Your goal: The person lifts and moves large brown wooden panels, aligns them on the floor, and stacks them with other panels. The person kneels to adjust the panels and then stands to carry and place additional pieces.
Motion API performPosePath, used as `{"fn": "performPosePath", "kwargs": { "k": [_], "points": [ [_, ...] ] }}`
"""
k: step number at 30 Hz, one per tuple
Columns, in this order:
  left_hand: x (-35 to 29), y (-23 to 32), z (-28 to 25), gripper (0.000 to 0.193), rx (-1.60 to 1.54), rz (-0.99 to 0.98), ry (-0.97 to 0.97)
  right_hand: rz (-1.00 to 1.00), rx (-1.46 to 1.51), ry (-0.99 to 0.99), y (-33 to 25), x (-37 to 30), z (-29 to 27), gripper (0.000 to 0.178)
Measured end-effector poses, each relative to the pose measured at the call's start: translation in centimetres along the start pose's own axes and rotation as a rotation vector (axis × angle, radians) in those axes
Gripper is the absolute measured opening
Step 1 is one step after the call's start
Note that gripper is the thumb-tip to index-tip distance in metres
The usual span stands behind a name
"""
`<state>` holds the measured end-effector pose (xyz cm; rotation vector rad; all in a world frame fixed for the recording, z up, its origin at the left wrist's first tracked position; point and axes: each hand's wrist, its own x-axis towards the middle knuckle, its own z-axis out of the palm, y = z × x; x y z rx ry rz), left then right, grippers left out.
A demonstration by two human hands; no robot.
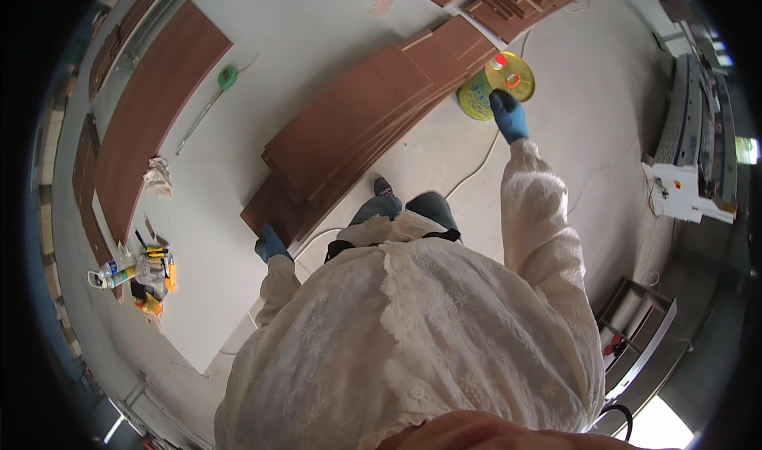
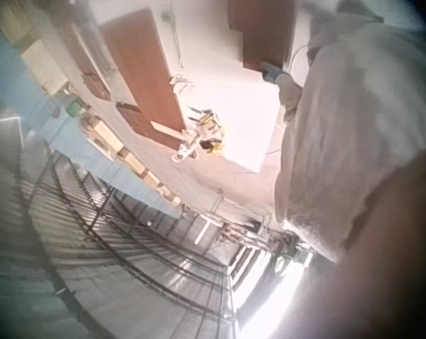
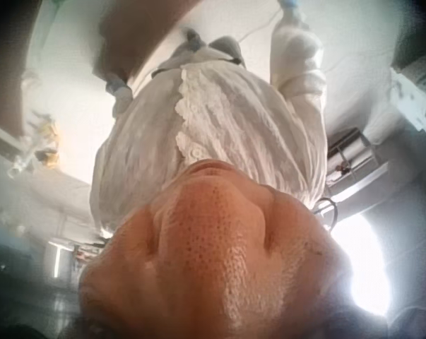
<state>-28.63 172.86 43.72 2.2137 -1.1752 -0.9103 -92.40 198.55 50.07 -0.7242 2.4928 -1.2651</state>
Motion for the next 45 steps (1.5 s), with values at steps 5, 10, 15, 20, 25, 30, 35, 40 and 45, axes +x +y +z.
{"fn": "performPosePath", "kwargs": {
  "k": [5, 10, 15, 20, 25, 30, 35, 40, 45],
  "points": [
    [1.3, -1.4, 1.3, 0.062, -0.031, -0.108, 0.208, -0.194, -0.265, 0.023, -3.5, 12.5, 3.1, 0.05],
    [2.9, -4.1, 1.3, 0.059, -0.001, -0.117, 0.28, -0.402, -0.417, -0.157, -3.7, 22.5, 7.0, 0.04],
    [2.2, -2.5, 0.3, 0.073, 0.167, -0.149, 0.353, -0.339, -0.629, 0.017, -2.5, 24.2, 10.6, 0.047],
    [1.1, 0.4, 0.0, 0.083, 0.278, -0.331, 0.381, -0.398, -0.615, 0.125, -3.5, 23.5, 11.9, 0.043],
    [2.3, 0.7, 0.8, 0.095, 0.296, -0.462, 0.287, -0.204, -0.768, 0.197, -4.7, 23.6, 13.2, 0.056],
    [2.0, 0.8, 0.9, 0.092, 0.123, -0.488, 0.429, -0.187, -0.675, 0.188, -4.8, 22.6, 14.9, 0.05],
    [1.0, 1.8, 0.7, 0.088, 0.29, -0.409, 0.368, -0.155, -0.669, 0.172, -5.9, 21.7, 15.8, 0.049],
    [0.7, 1.9, -0.1, 0.084, 0.267, -0.353, 0.369, -0.098, -0.61, 0.093, -6.9, 21.1, 16.3, 0.047],
    [0.7, 3.0, -0.3, 0.085, 0.318, -0.32, 0.34, -0.11, -0.592, 0.106, -6.7, 21.3, 16.1, 0.05]
  ]
}}
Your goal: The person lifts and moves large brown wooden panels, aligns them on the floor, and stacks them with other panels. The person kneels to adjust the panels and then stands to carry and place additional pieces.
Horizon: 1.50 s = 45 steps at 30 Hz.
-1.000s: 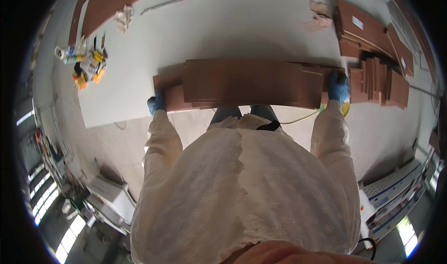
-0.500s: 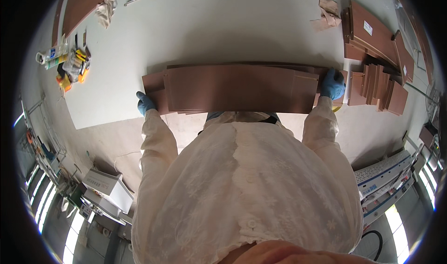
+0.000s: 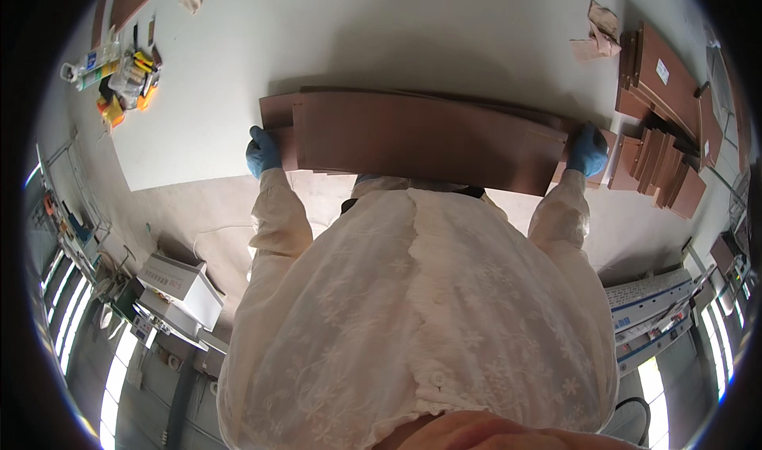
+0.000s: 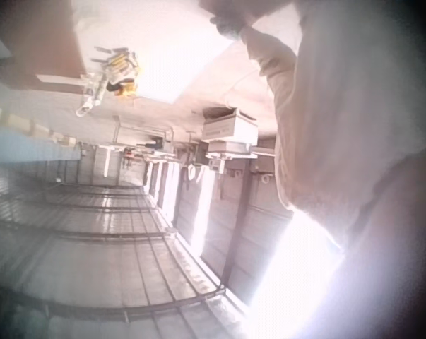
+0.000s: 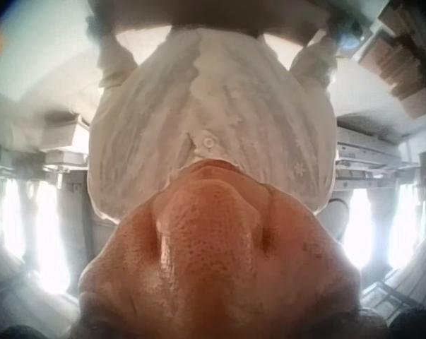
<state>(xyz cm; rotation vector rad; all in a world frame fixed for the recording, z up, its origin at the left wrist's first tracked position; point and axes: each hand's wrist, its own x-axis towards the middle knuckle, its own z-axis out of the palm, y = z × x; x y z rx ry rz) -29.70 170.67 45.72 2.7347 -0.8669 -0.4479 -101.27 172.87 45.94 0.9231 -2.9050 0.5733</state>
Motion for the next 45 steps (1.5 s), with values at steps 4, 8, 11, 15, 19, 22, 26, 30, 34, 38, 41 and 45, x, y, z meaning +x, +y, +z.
{"fn": "performPosePath", "kwargs": {
  "k": [4, 8, 11, 15, 19, 22, 26, 30, 34, 38, 41, 45],
  "points": [
    [-0.3, 2.5, -1.0, 0.084, 0.029, 0.038, 0.047, 0.078, -0.027, -0.031, 0.0, 0.4, 0.3, 0.053],
    [0.6, 5.3, -2.4, 0.084, -0.056, 0.126, 0.098, 0.148, 0.105, -0.047, -0.8, 0.5, 0.9, 0.05],
    [2.3, 7.3, -3.0, 0.084, -0.032, 0.132, 0.1, 0.149, 0.205, -0.052, -1.9, 0.9, 1.1, 0.048],
    [5.3, 10.3, -2.5, 0.086, -0.09, 0.216, 0.097, 0.15, 0.225, -0.069, -3.8, 3.3, 1.0, 0.048],
    [8.6, 13.6, -0.6, 0.086, -0.12, 0.223, 0.073, 0.075, 0.126, -0.117, -6.7, 7.6, 2.1, 0.053],
    [10.8, 15.9, 1.5, 0.084, -0.198, 0.234, 0.041, 0.104, 0.099, -0.081, -8.8, 10.1, 4.3, 0.059],
    [12.8, 18.1, 4.5, 0.081, -0.258, 0.187, 0.038, 0.118, 0.169, -0.094, -9.9, 12.2, 7.5, 0.061],
    [13.3, 18.7, 6.7, 0.077, -0.152, 0.125, 0.022, 0.033, 0.034, -0.176, -9.9, 13.9, 9.7, 0.065],
    [13.3, 18.4, 7.1, 0.082, -0.128, 0.222, 0.065, 0.04, -0.039, -0.19, -9.3, 14.2, 10.7, 0.065],
    [13.5, 18.0, 6.0, 0.077, 0.068, 0.333, 0.004, -0.023, -0.042, -0.174, -8.7, 13.8, 10.7, 0.068],
    [13.7, 18.0, 4.9, 0.066, 0.22, 0.41, -0.02, -0.093, -0.008, -0.223, -8.4, 13.9, 10.0, 0.068],
    [14.8, 17.7, 1.7, 0.043, 0.461, 0.916, 0.255, -0.214, 0.01, -0.311, -7.6, 13.5, 8.3, 0.068]
  ]
}}
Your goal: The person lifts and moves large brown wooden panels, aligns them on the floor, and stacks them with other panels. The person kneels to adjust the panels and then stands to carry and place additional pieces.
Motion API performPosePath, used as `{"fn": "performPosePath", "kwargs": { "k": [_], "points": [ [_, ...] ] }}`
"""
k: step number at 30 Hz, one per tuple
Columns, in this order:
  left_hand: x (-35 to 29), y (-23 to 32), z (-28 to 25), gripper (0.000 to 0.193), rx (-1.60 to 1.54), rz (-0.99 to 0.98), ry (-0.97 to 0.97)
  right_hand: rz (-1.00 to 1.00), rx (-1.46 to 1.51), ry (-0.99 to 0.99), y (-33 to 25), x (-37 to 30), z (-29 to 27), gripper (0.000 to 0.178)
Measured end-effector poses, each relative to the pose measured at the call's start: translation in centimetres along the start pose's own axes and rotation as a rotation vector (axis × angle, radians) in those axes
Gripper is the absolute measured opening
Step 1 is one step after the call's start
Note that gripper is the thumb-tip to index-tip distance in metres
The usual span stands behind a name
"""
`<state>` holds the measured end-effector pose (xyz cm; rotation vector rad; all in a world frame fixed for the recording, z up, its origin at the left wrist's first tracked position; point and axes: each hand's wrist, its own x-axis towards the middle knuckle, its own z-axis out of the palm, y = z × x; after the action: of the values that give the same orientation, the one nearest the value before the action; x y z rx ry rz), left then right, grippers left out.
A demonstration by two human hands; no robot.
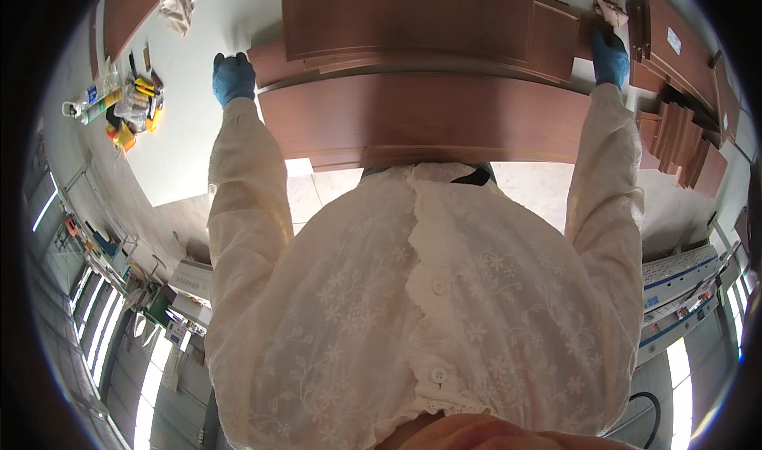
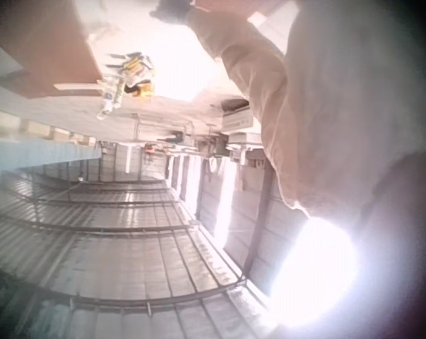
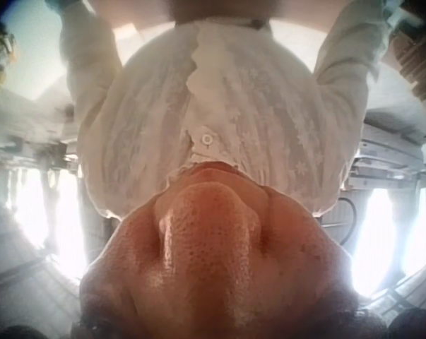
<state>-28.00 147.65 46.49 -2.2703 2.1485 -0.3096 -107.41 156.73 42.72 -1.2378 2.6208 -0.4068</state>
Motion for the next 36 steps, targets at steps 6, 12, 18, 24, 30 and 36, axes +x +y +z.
{"fn": "performPosePath", "kwargs": {
  "k": [6, 12, 18, 24, 30, 36],
  "points": [
    [-4.8, -6.7, -3.6, 0.059, -0.174, -0.343, -0.208, -0.055, 0.56, 0.169, 2.7, -5.8, -0.1, 0.045],
    [-14.3, -4.9, -1.2, 0.069, -0.66, -0.569, -0.543, -0.117, 0.542, 0.149, 3.7, -5.1, -1.3, 0.039],
    [-14.6, -2.7, 0.8, 0.073, -0.369, -0.339, -0.515, -0.502, -0.289, 0.127, -2.2, -3.3, -11.7, 0.03],
    [-14.7, -4.5, 3.5, 0.073, -0.655, -0.538, -0.573, -0.45, 0.381, -0.032, 1.8, -5.2, -19.8, 0.028],
    [-17.2, -5.7, -0.9, 0.08, -0.542, -0.725, -0.453, 0.026, 0.1, -0.014, 16.4, -13.1, -11.4, 0.06],
    [-22.4, -3.2, -7.2, 0.077, -0.707, -0.844, -0.208, -0.046, 0.001, 0.037, 19.2, -15.8, -7.3, 0.057]
  ]
}}
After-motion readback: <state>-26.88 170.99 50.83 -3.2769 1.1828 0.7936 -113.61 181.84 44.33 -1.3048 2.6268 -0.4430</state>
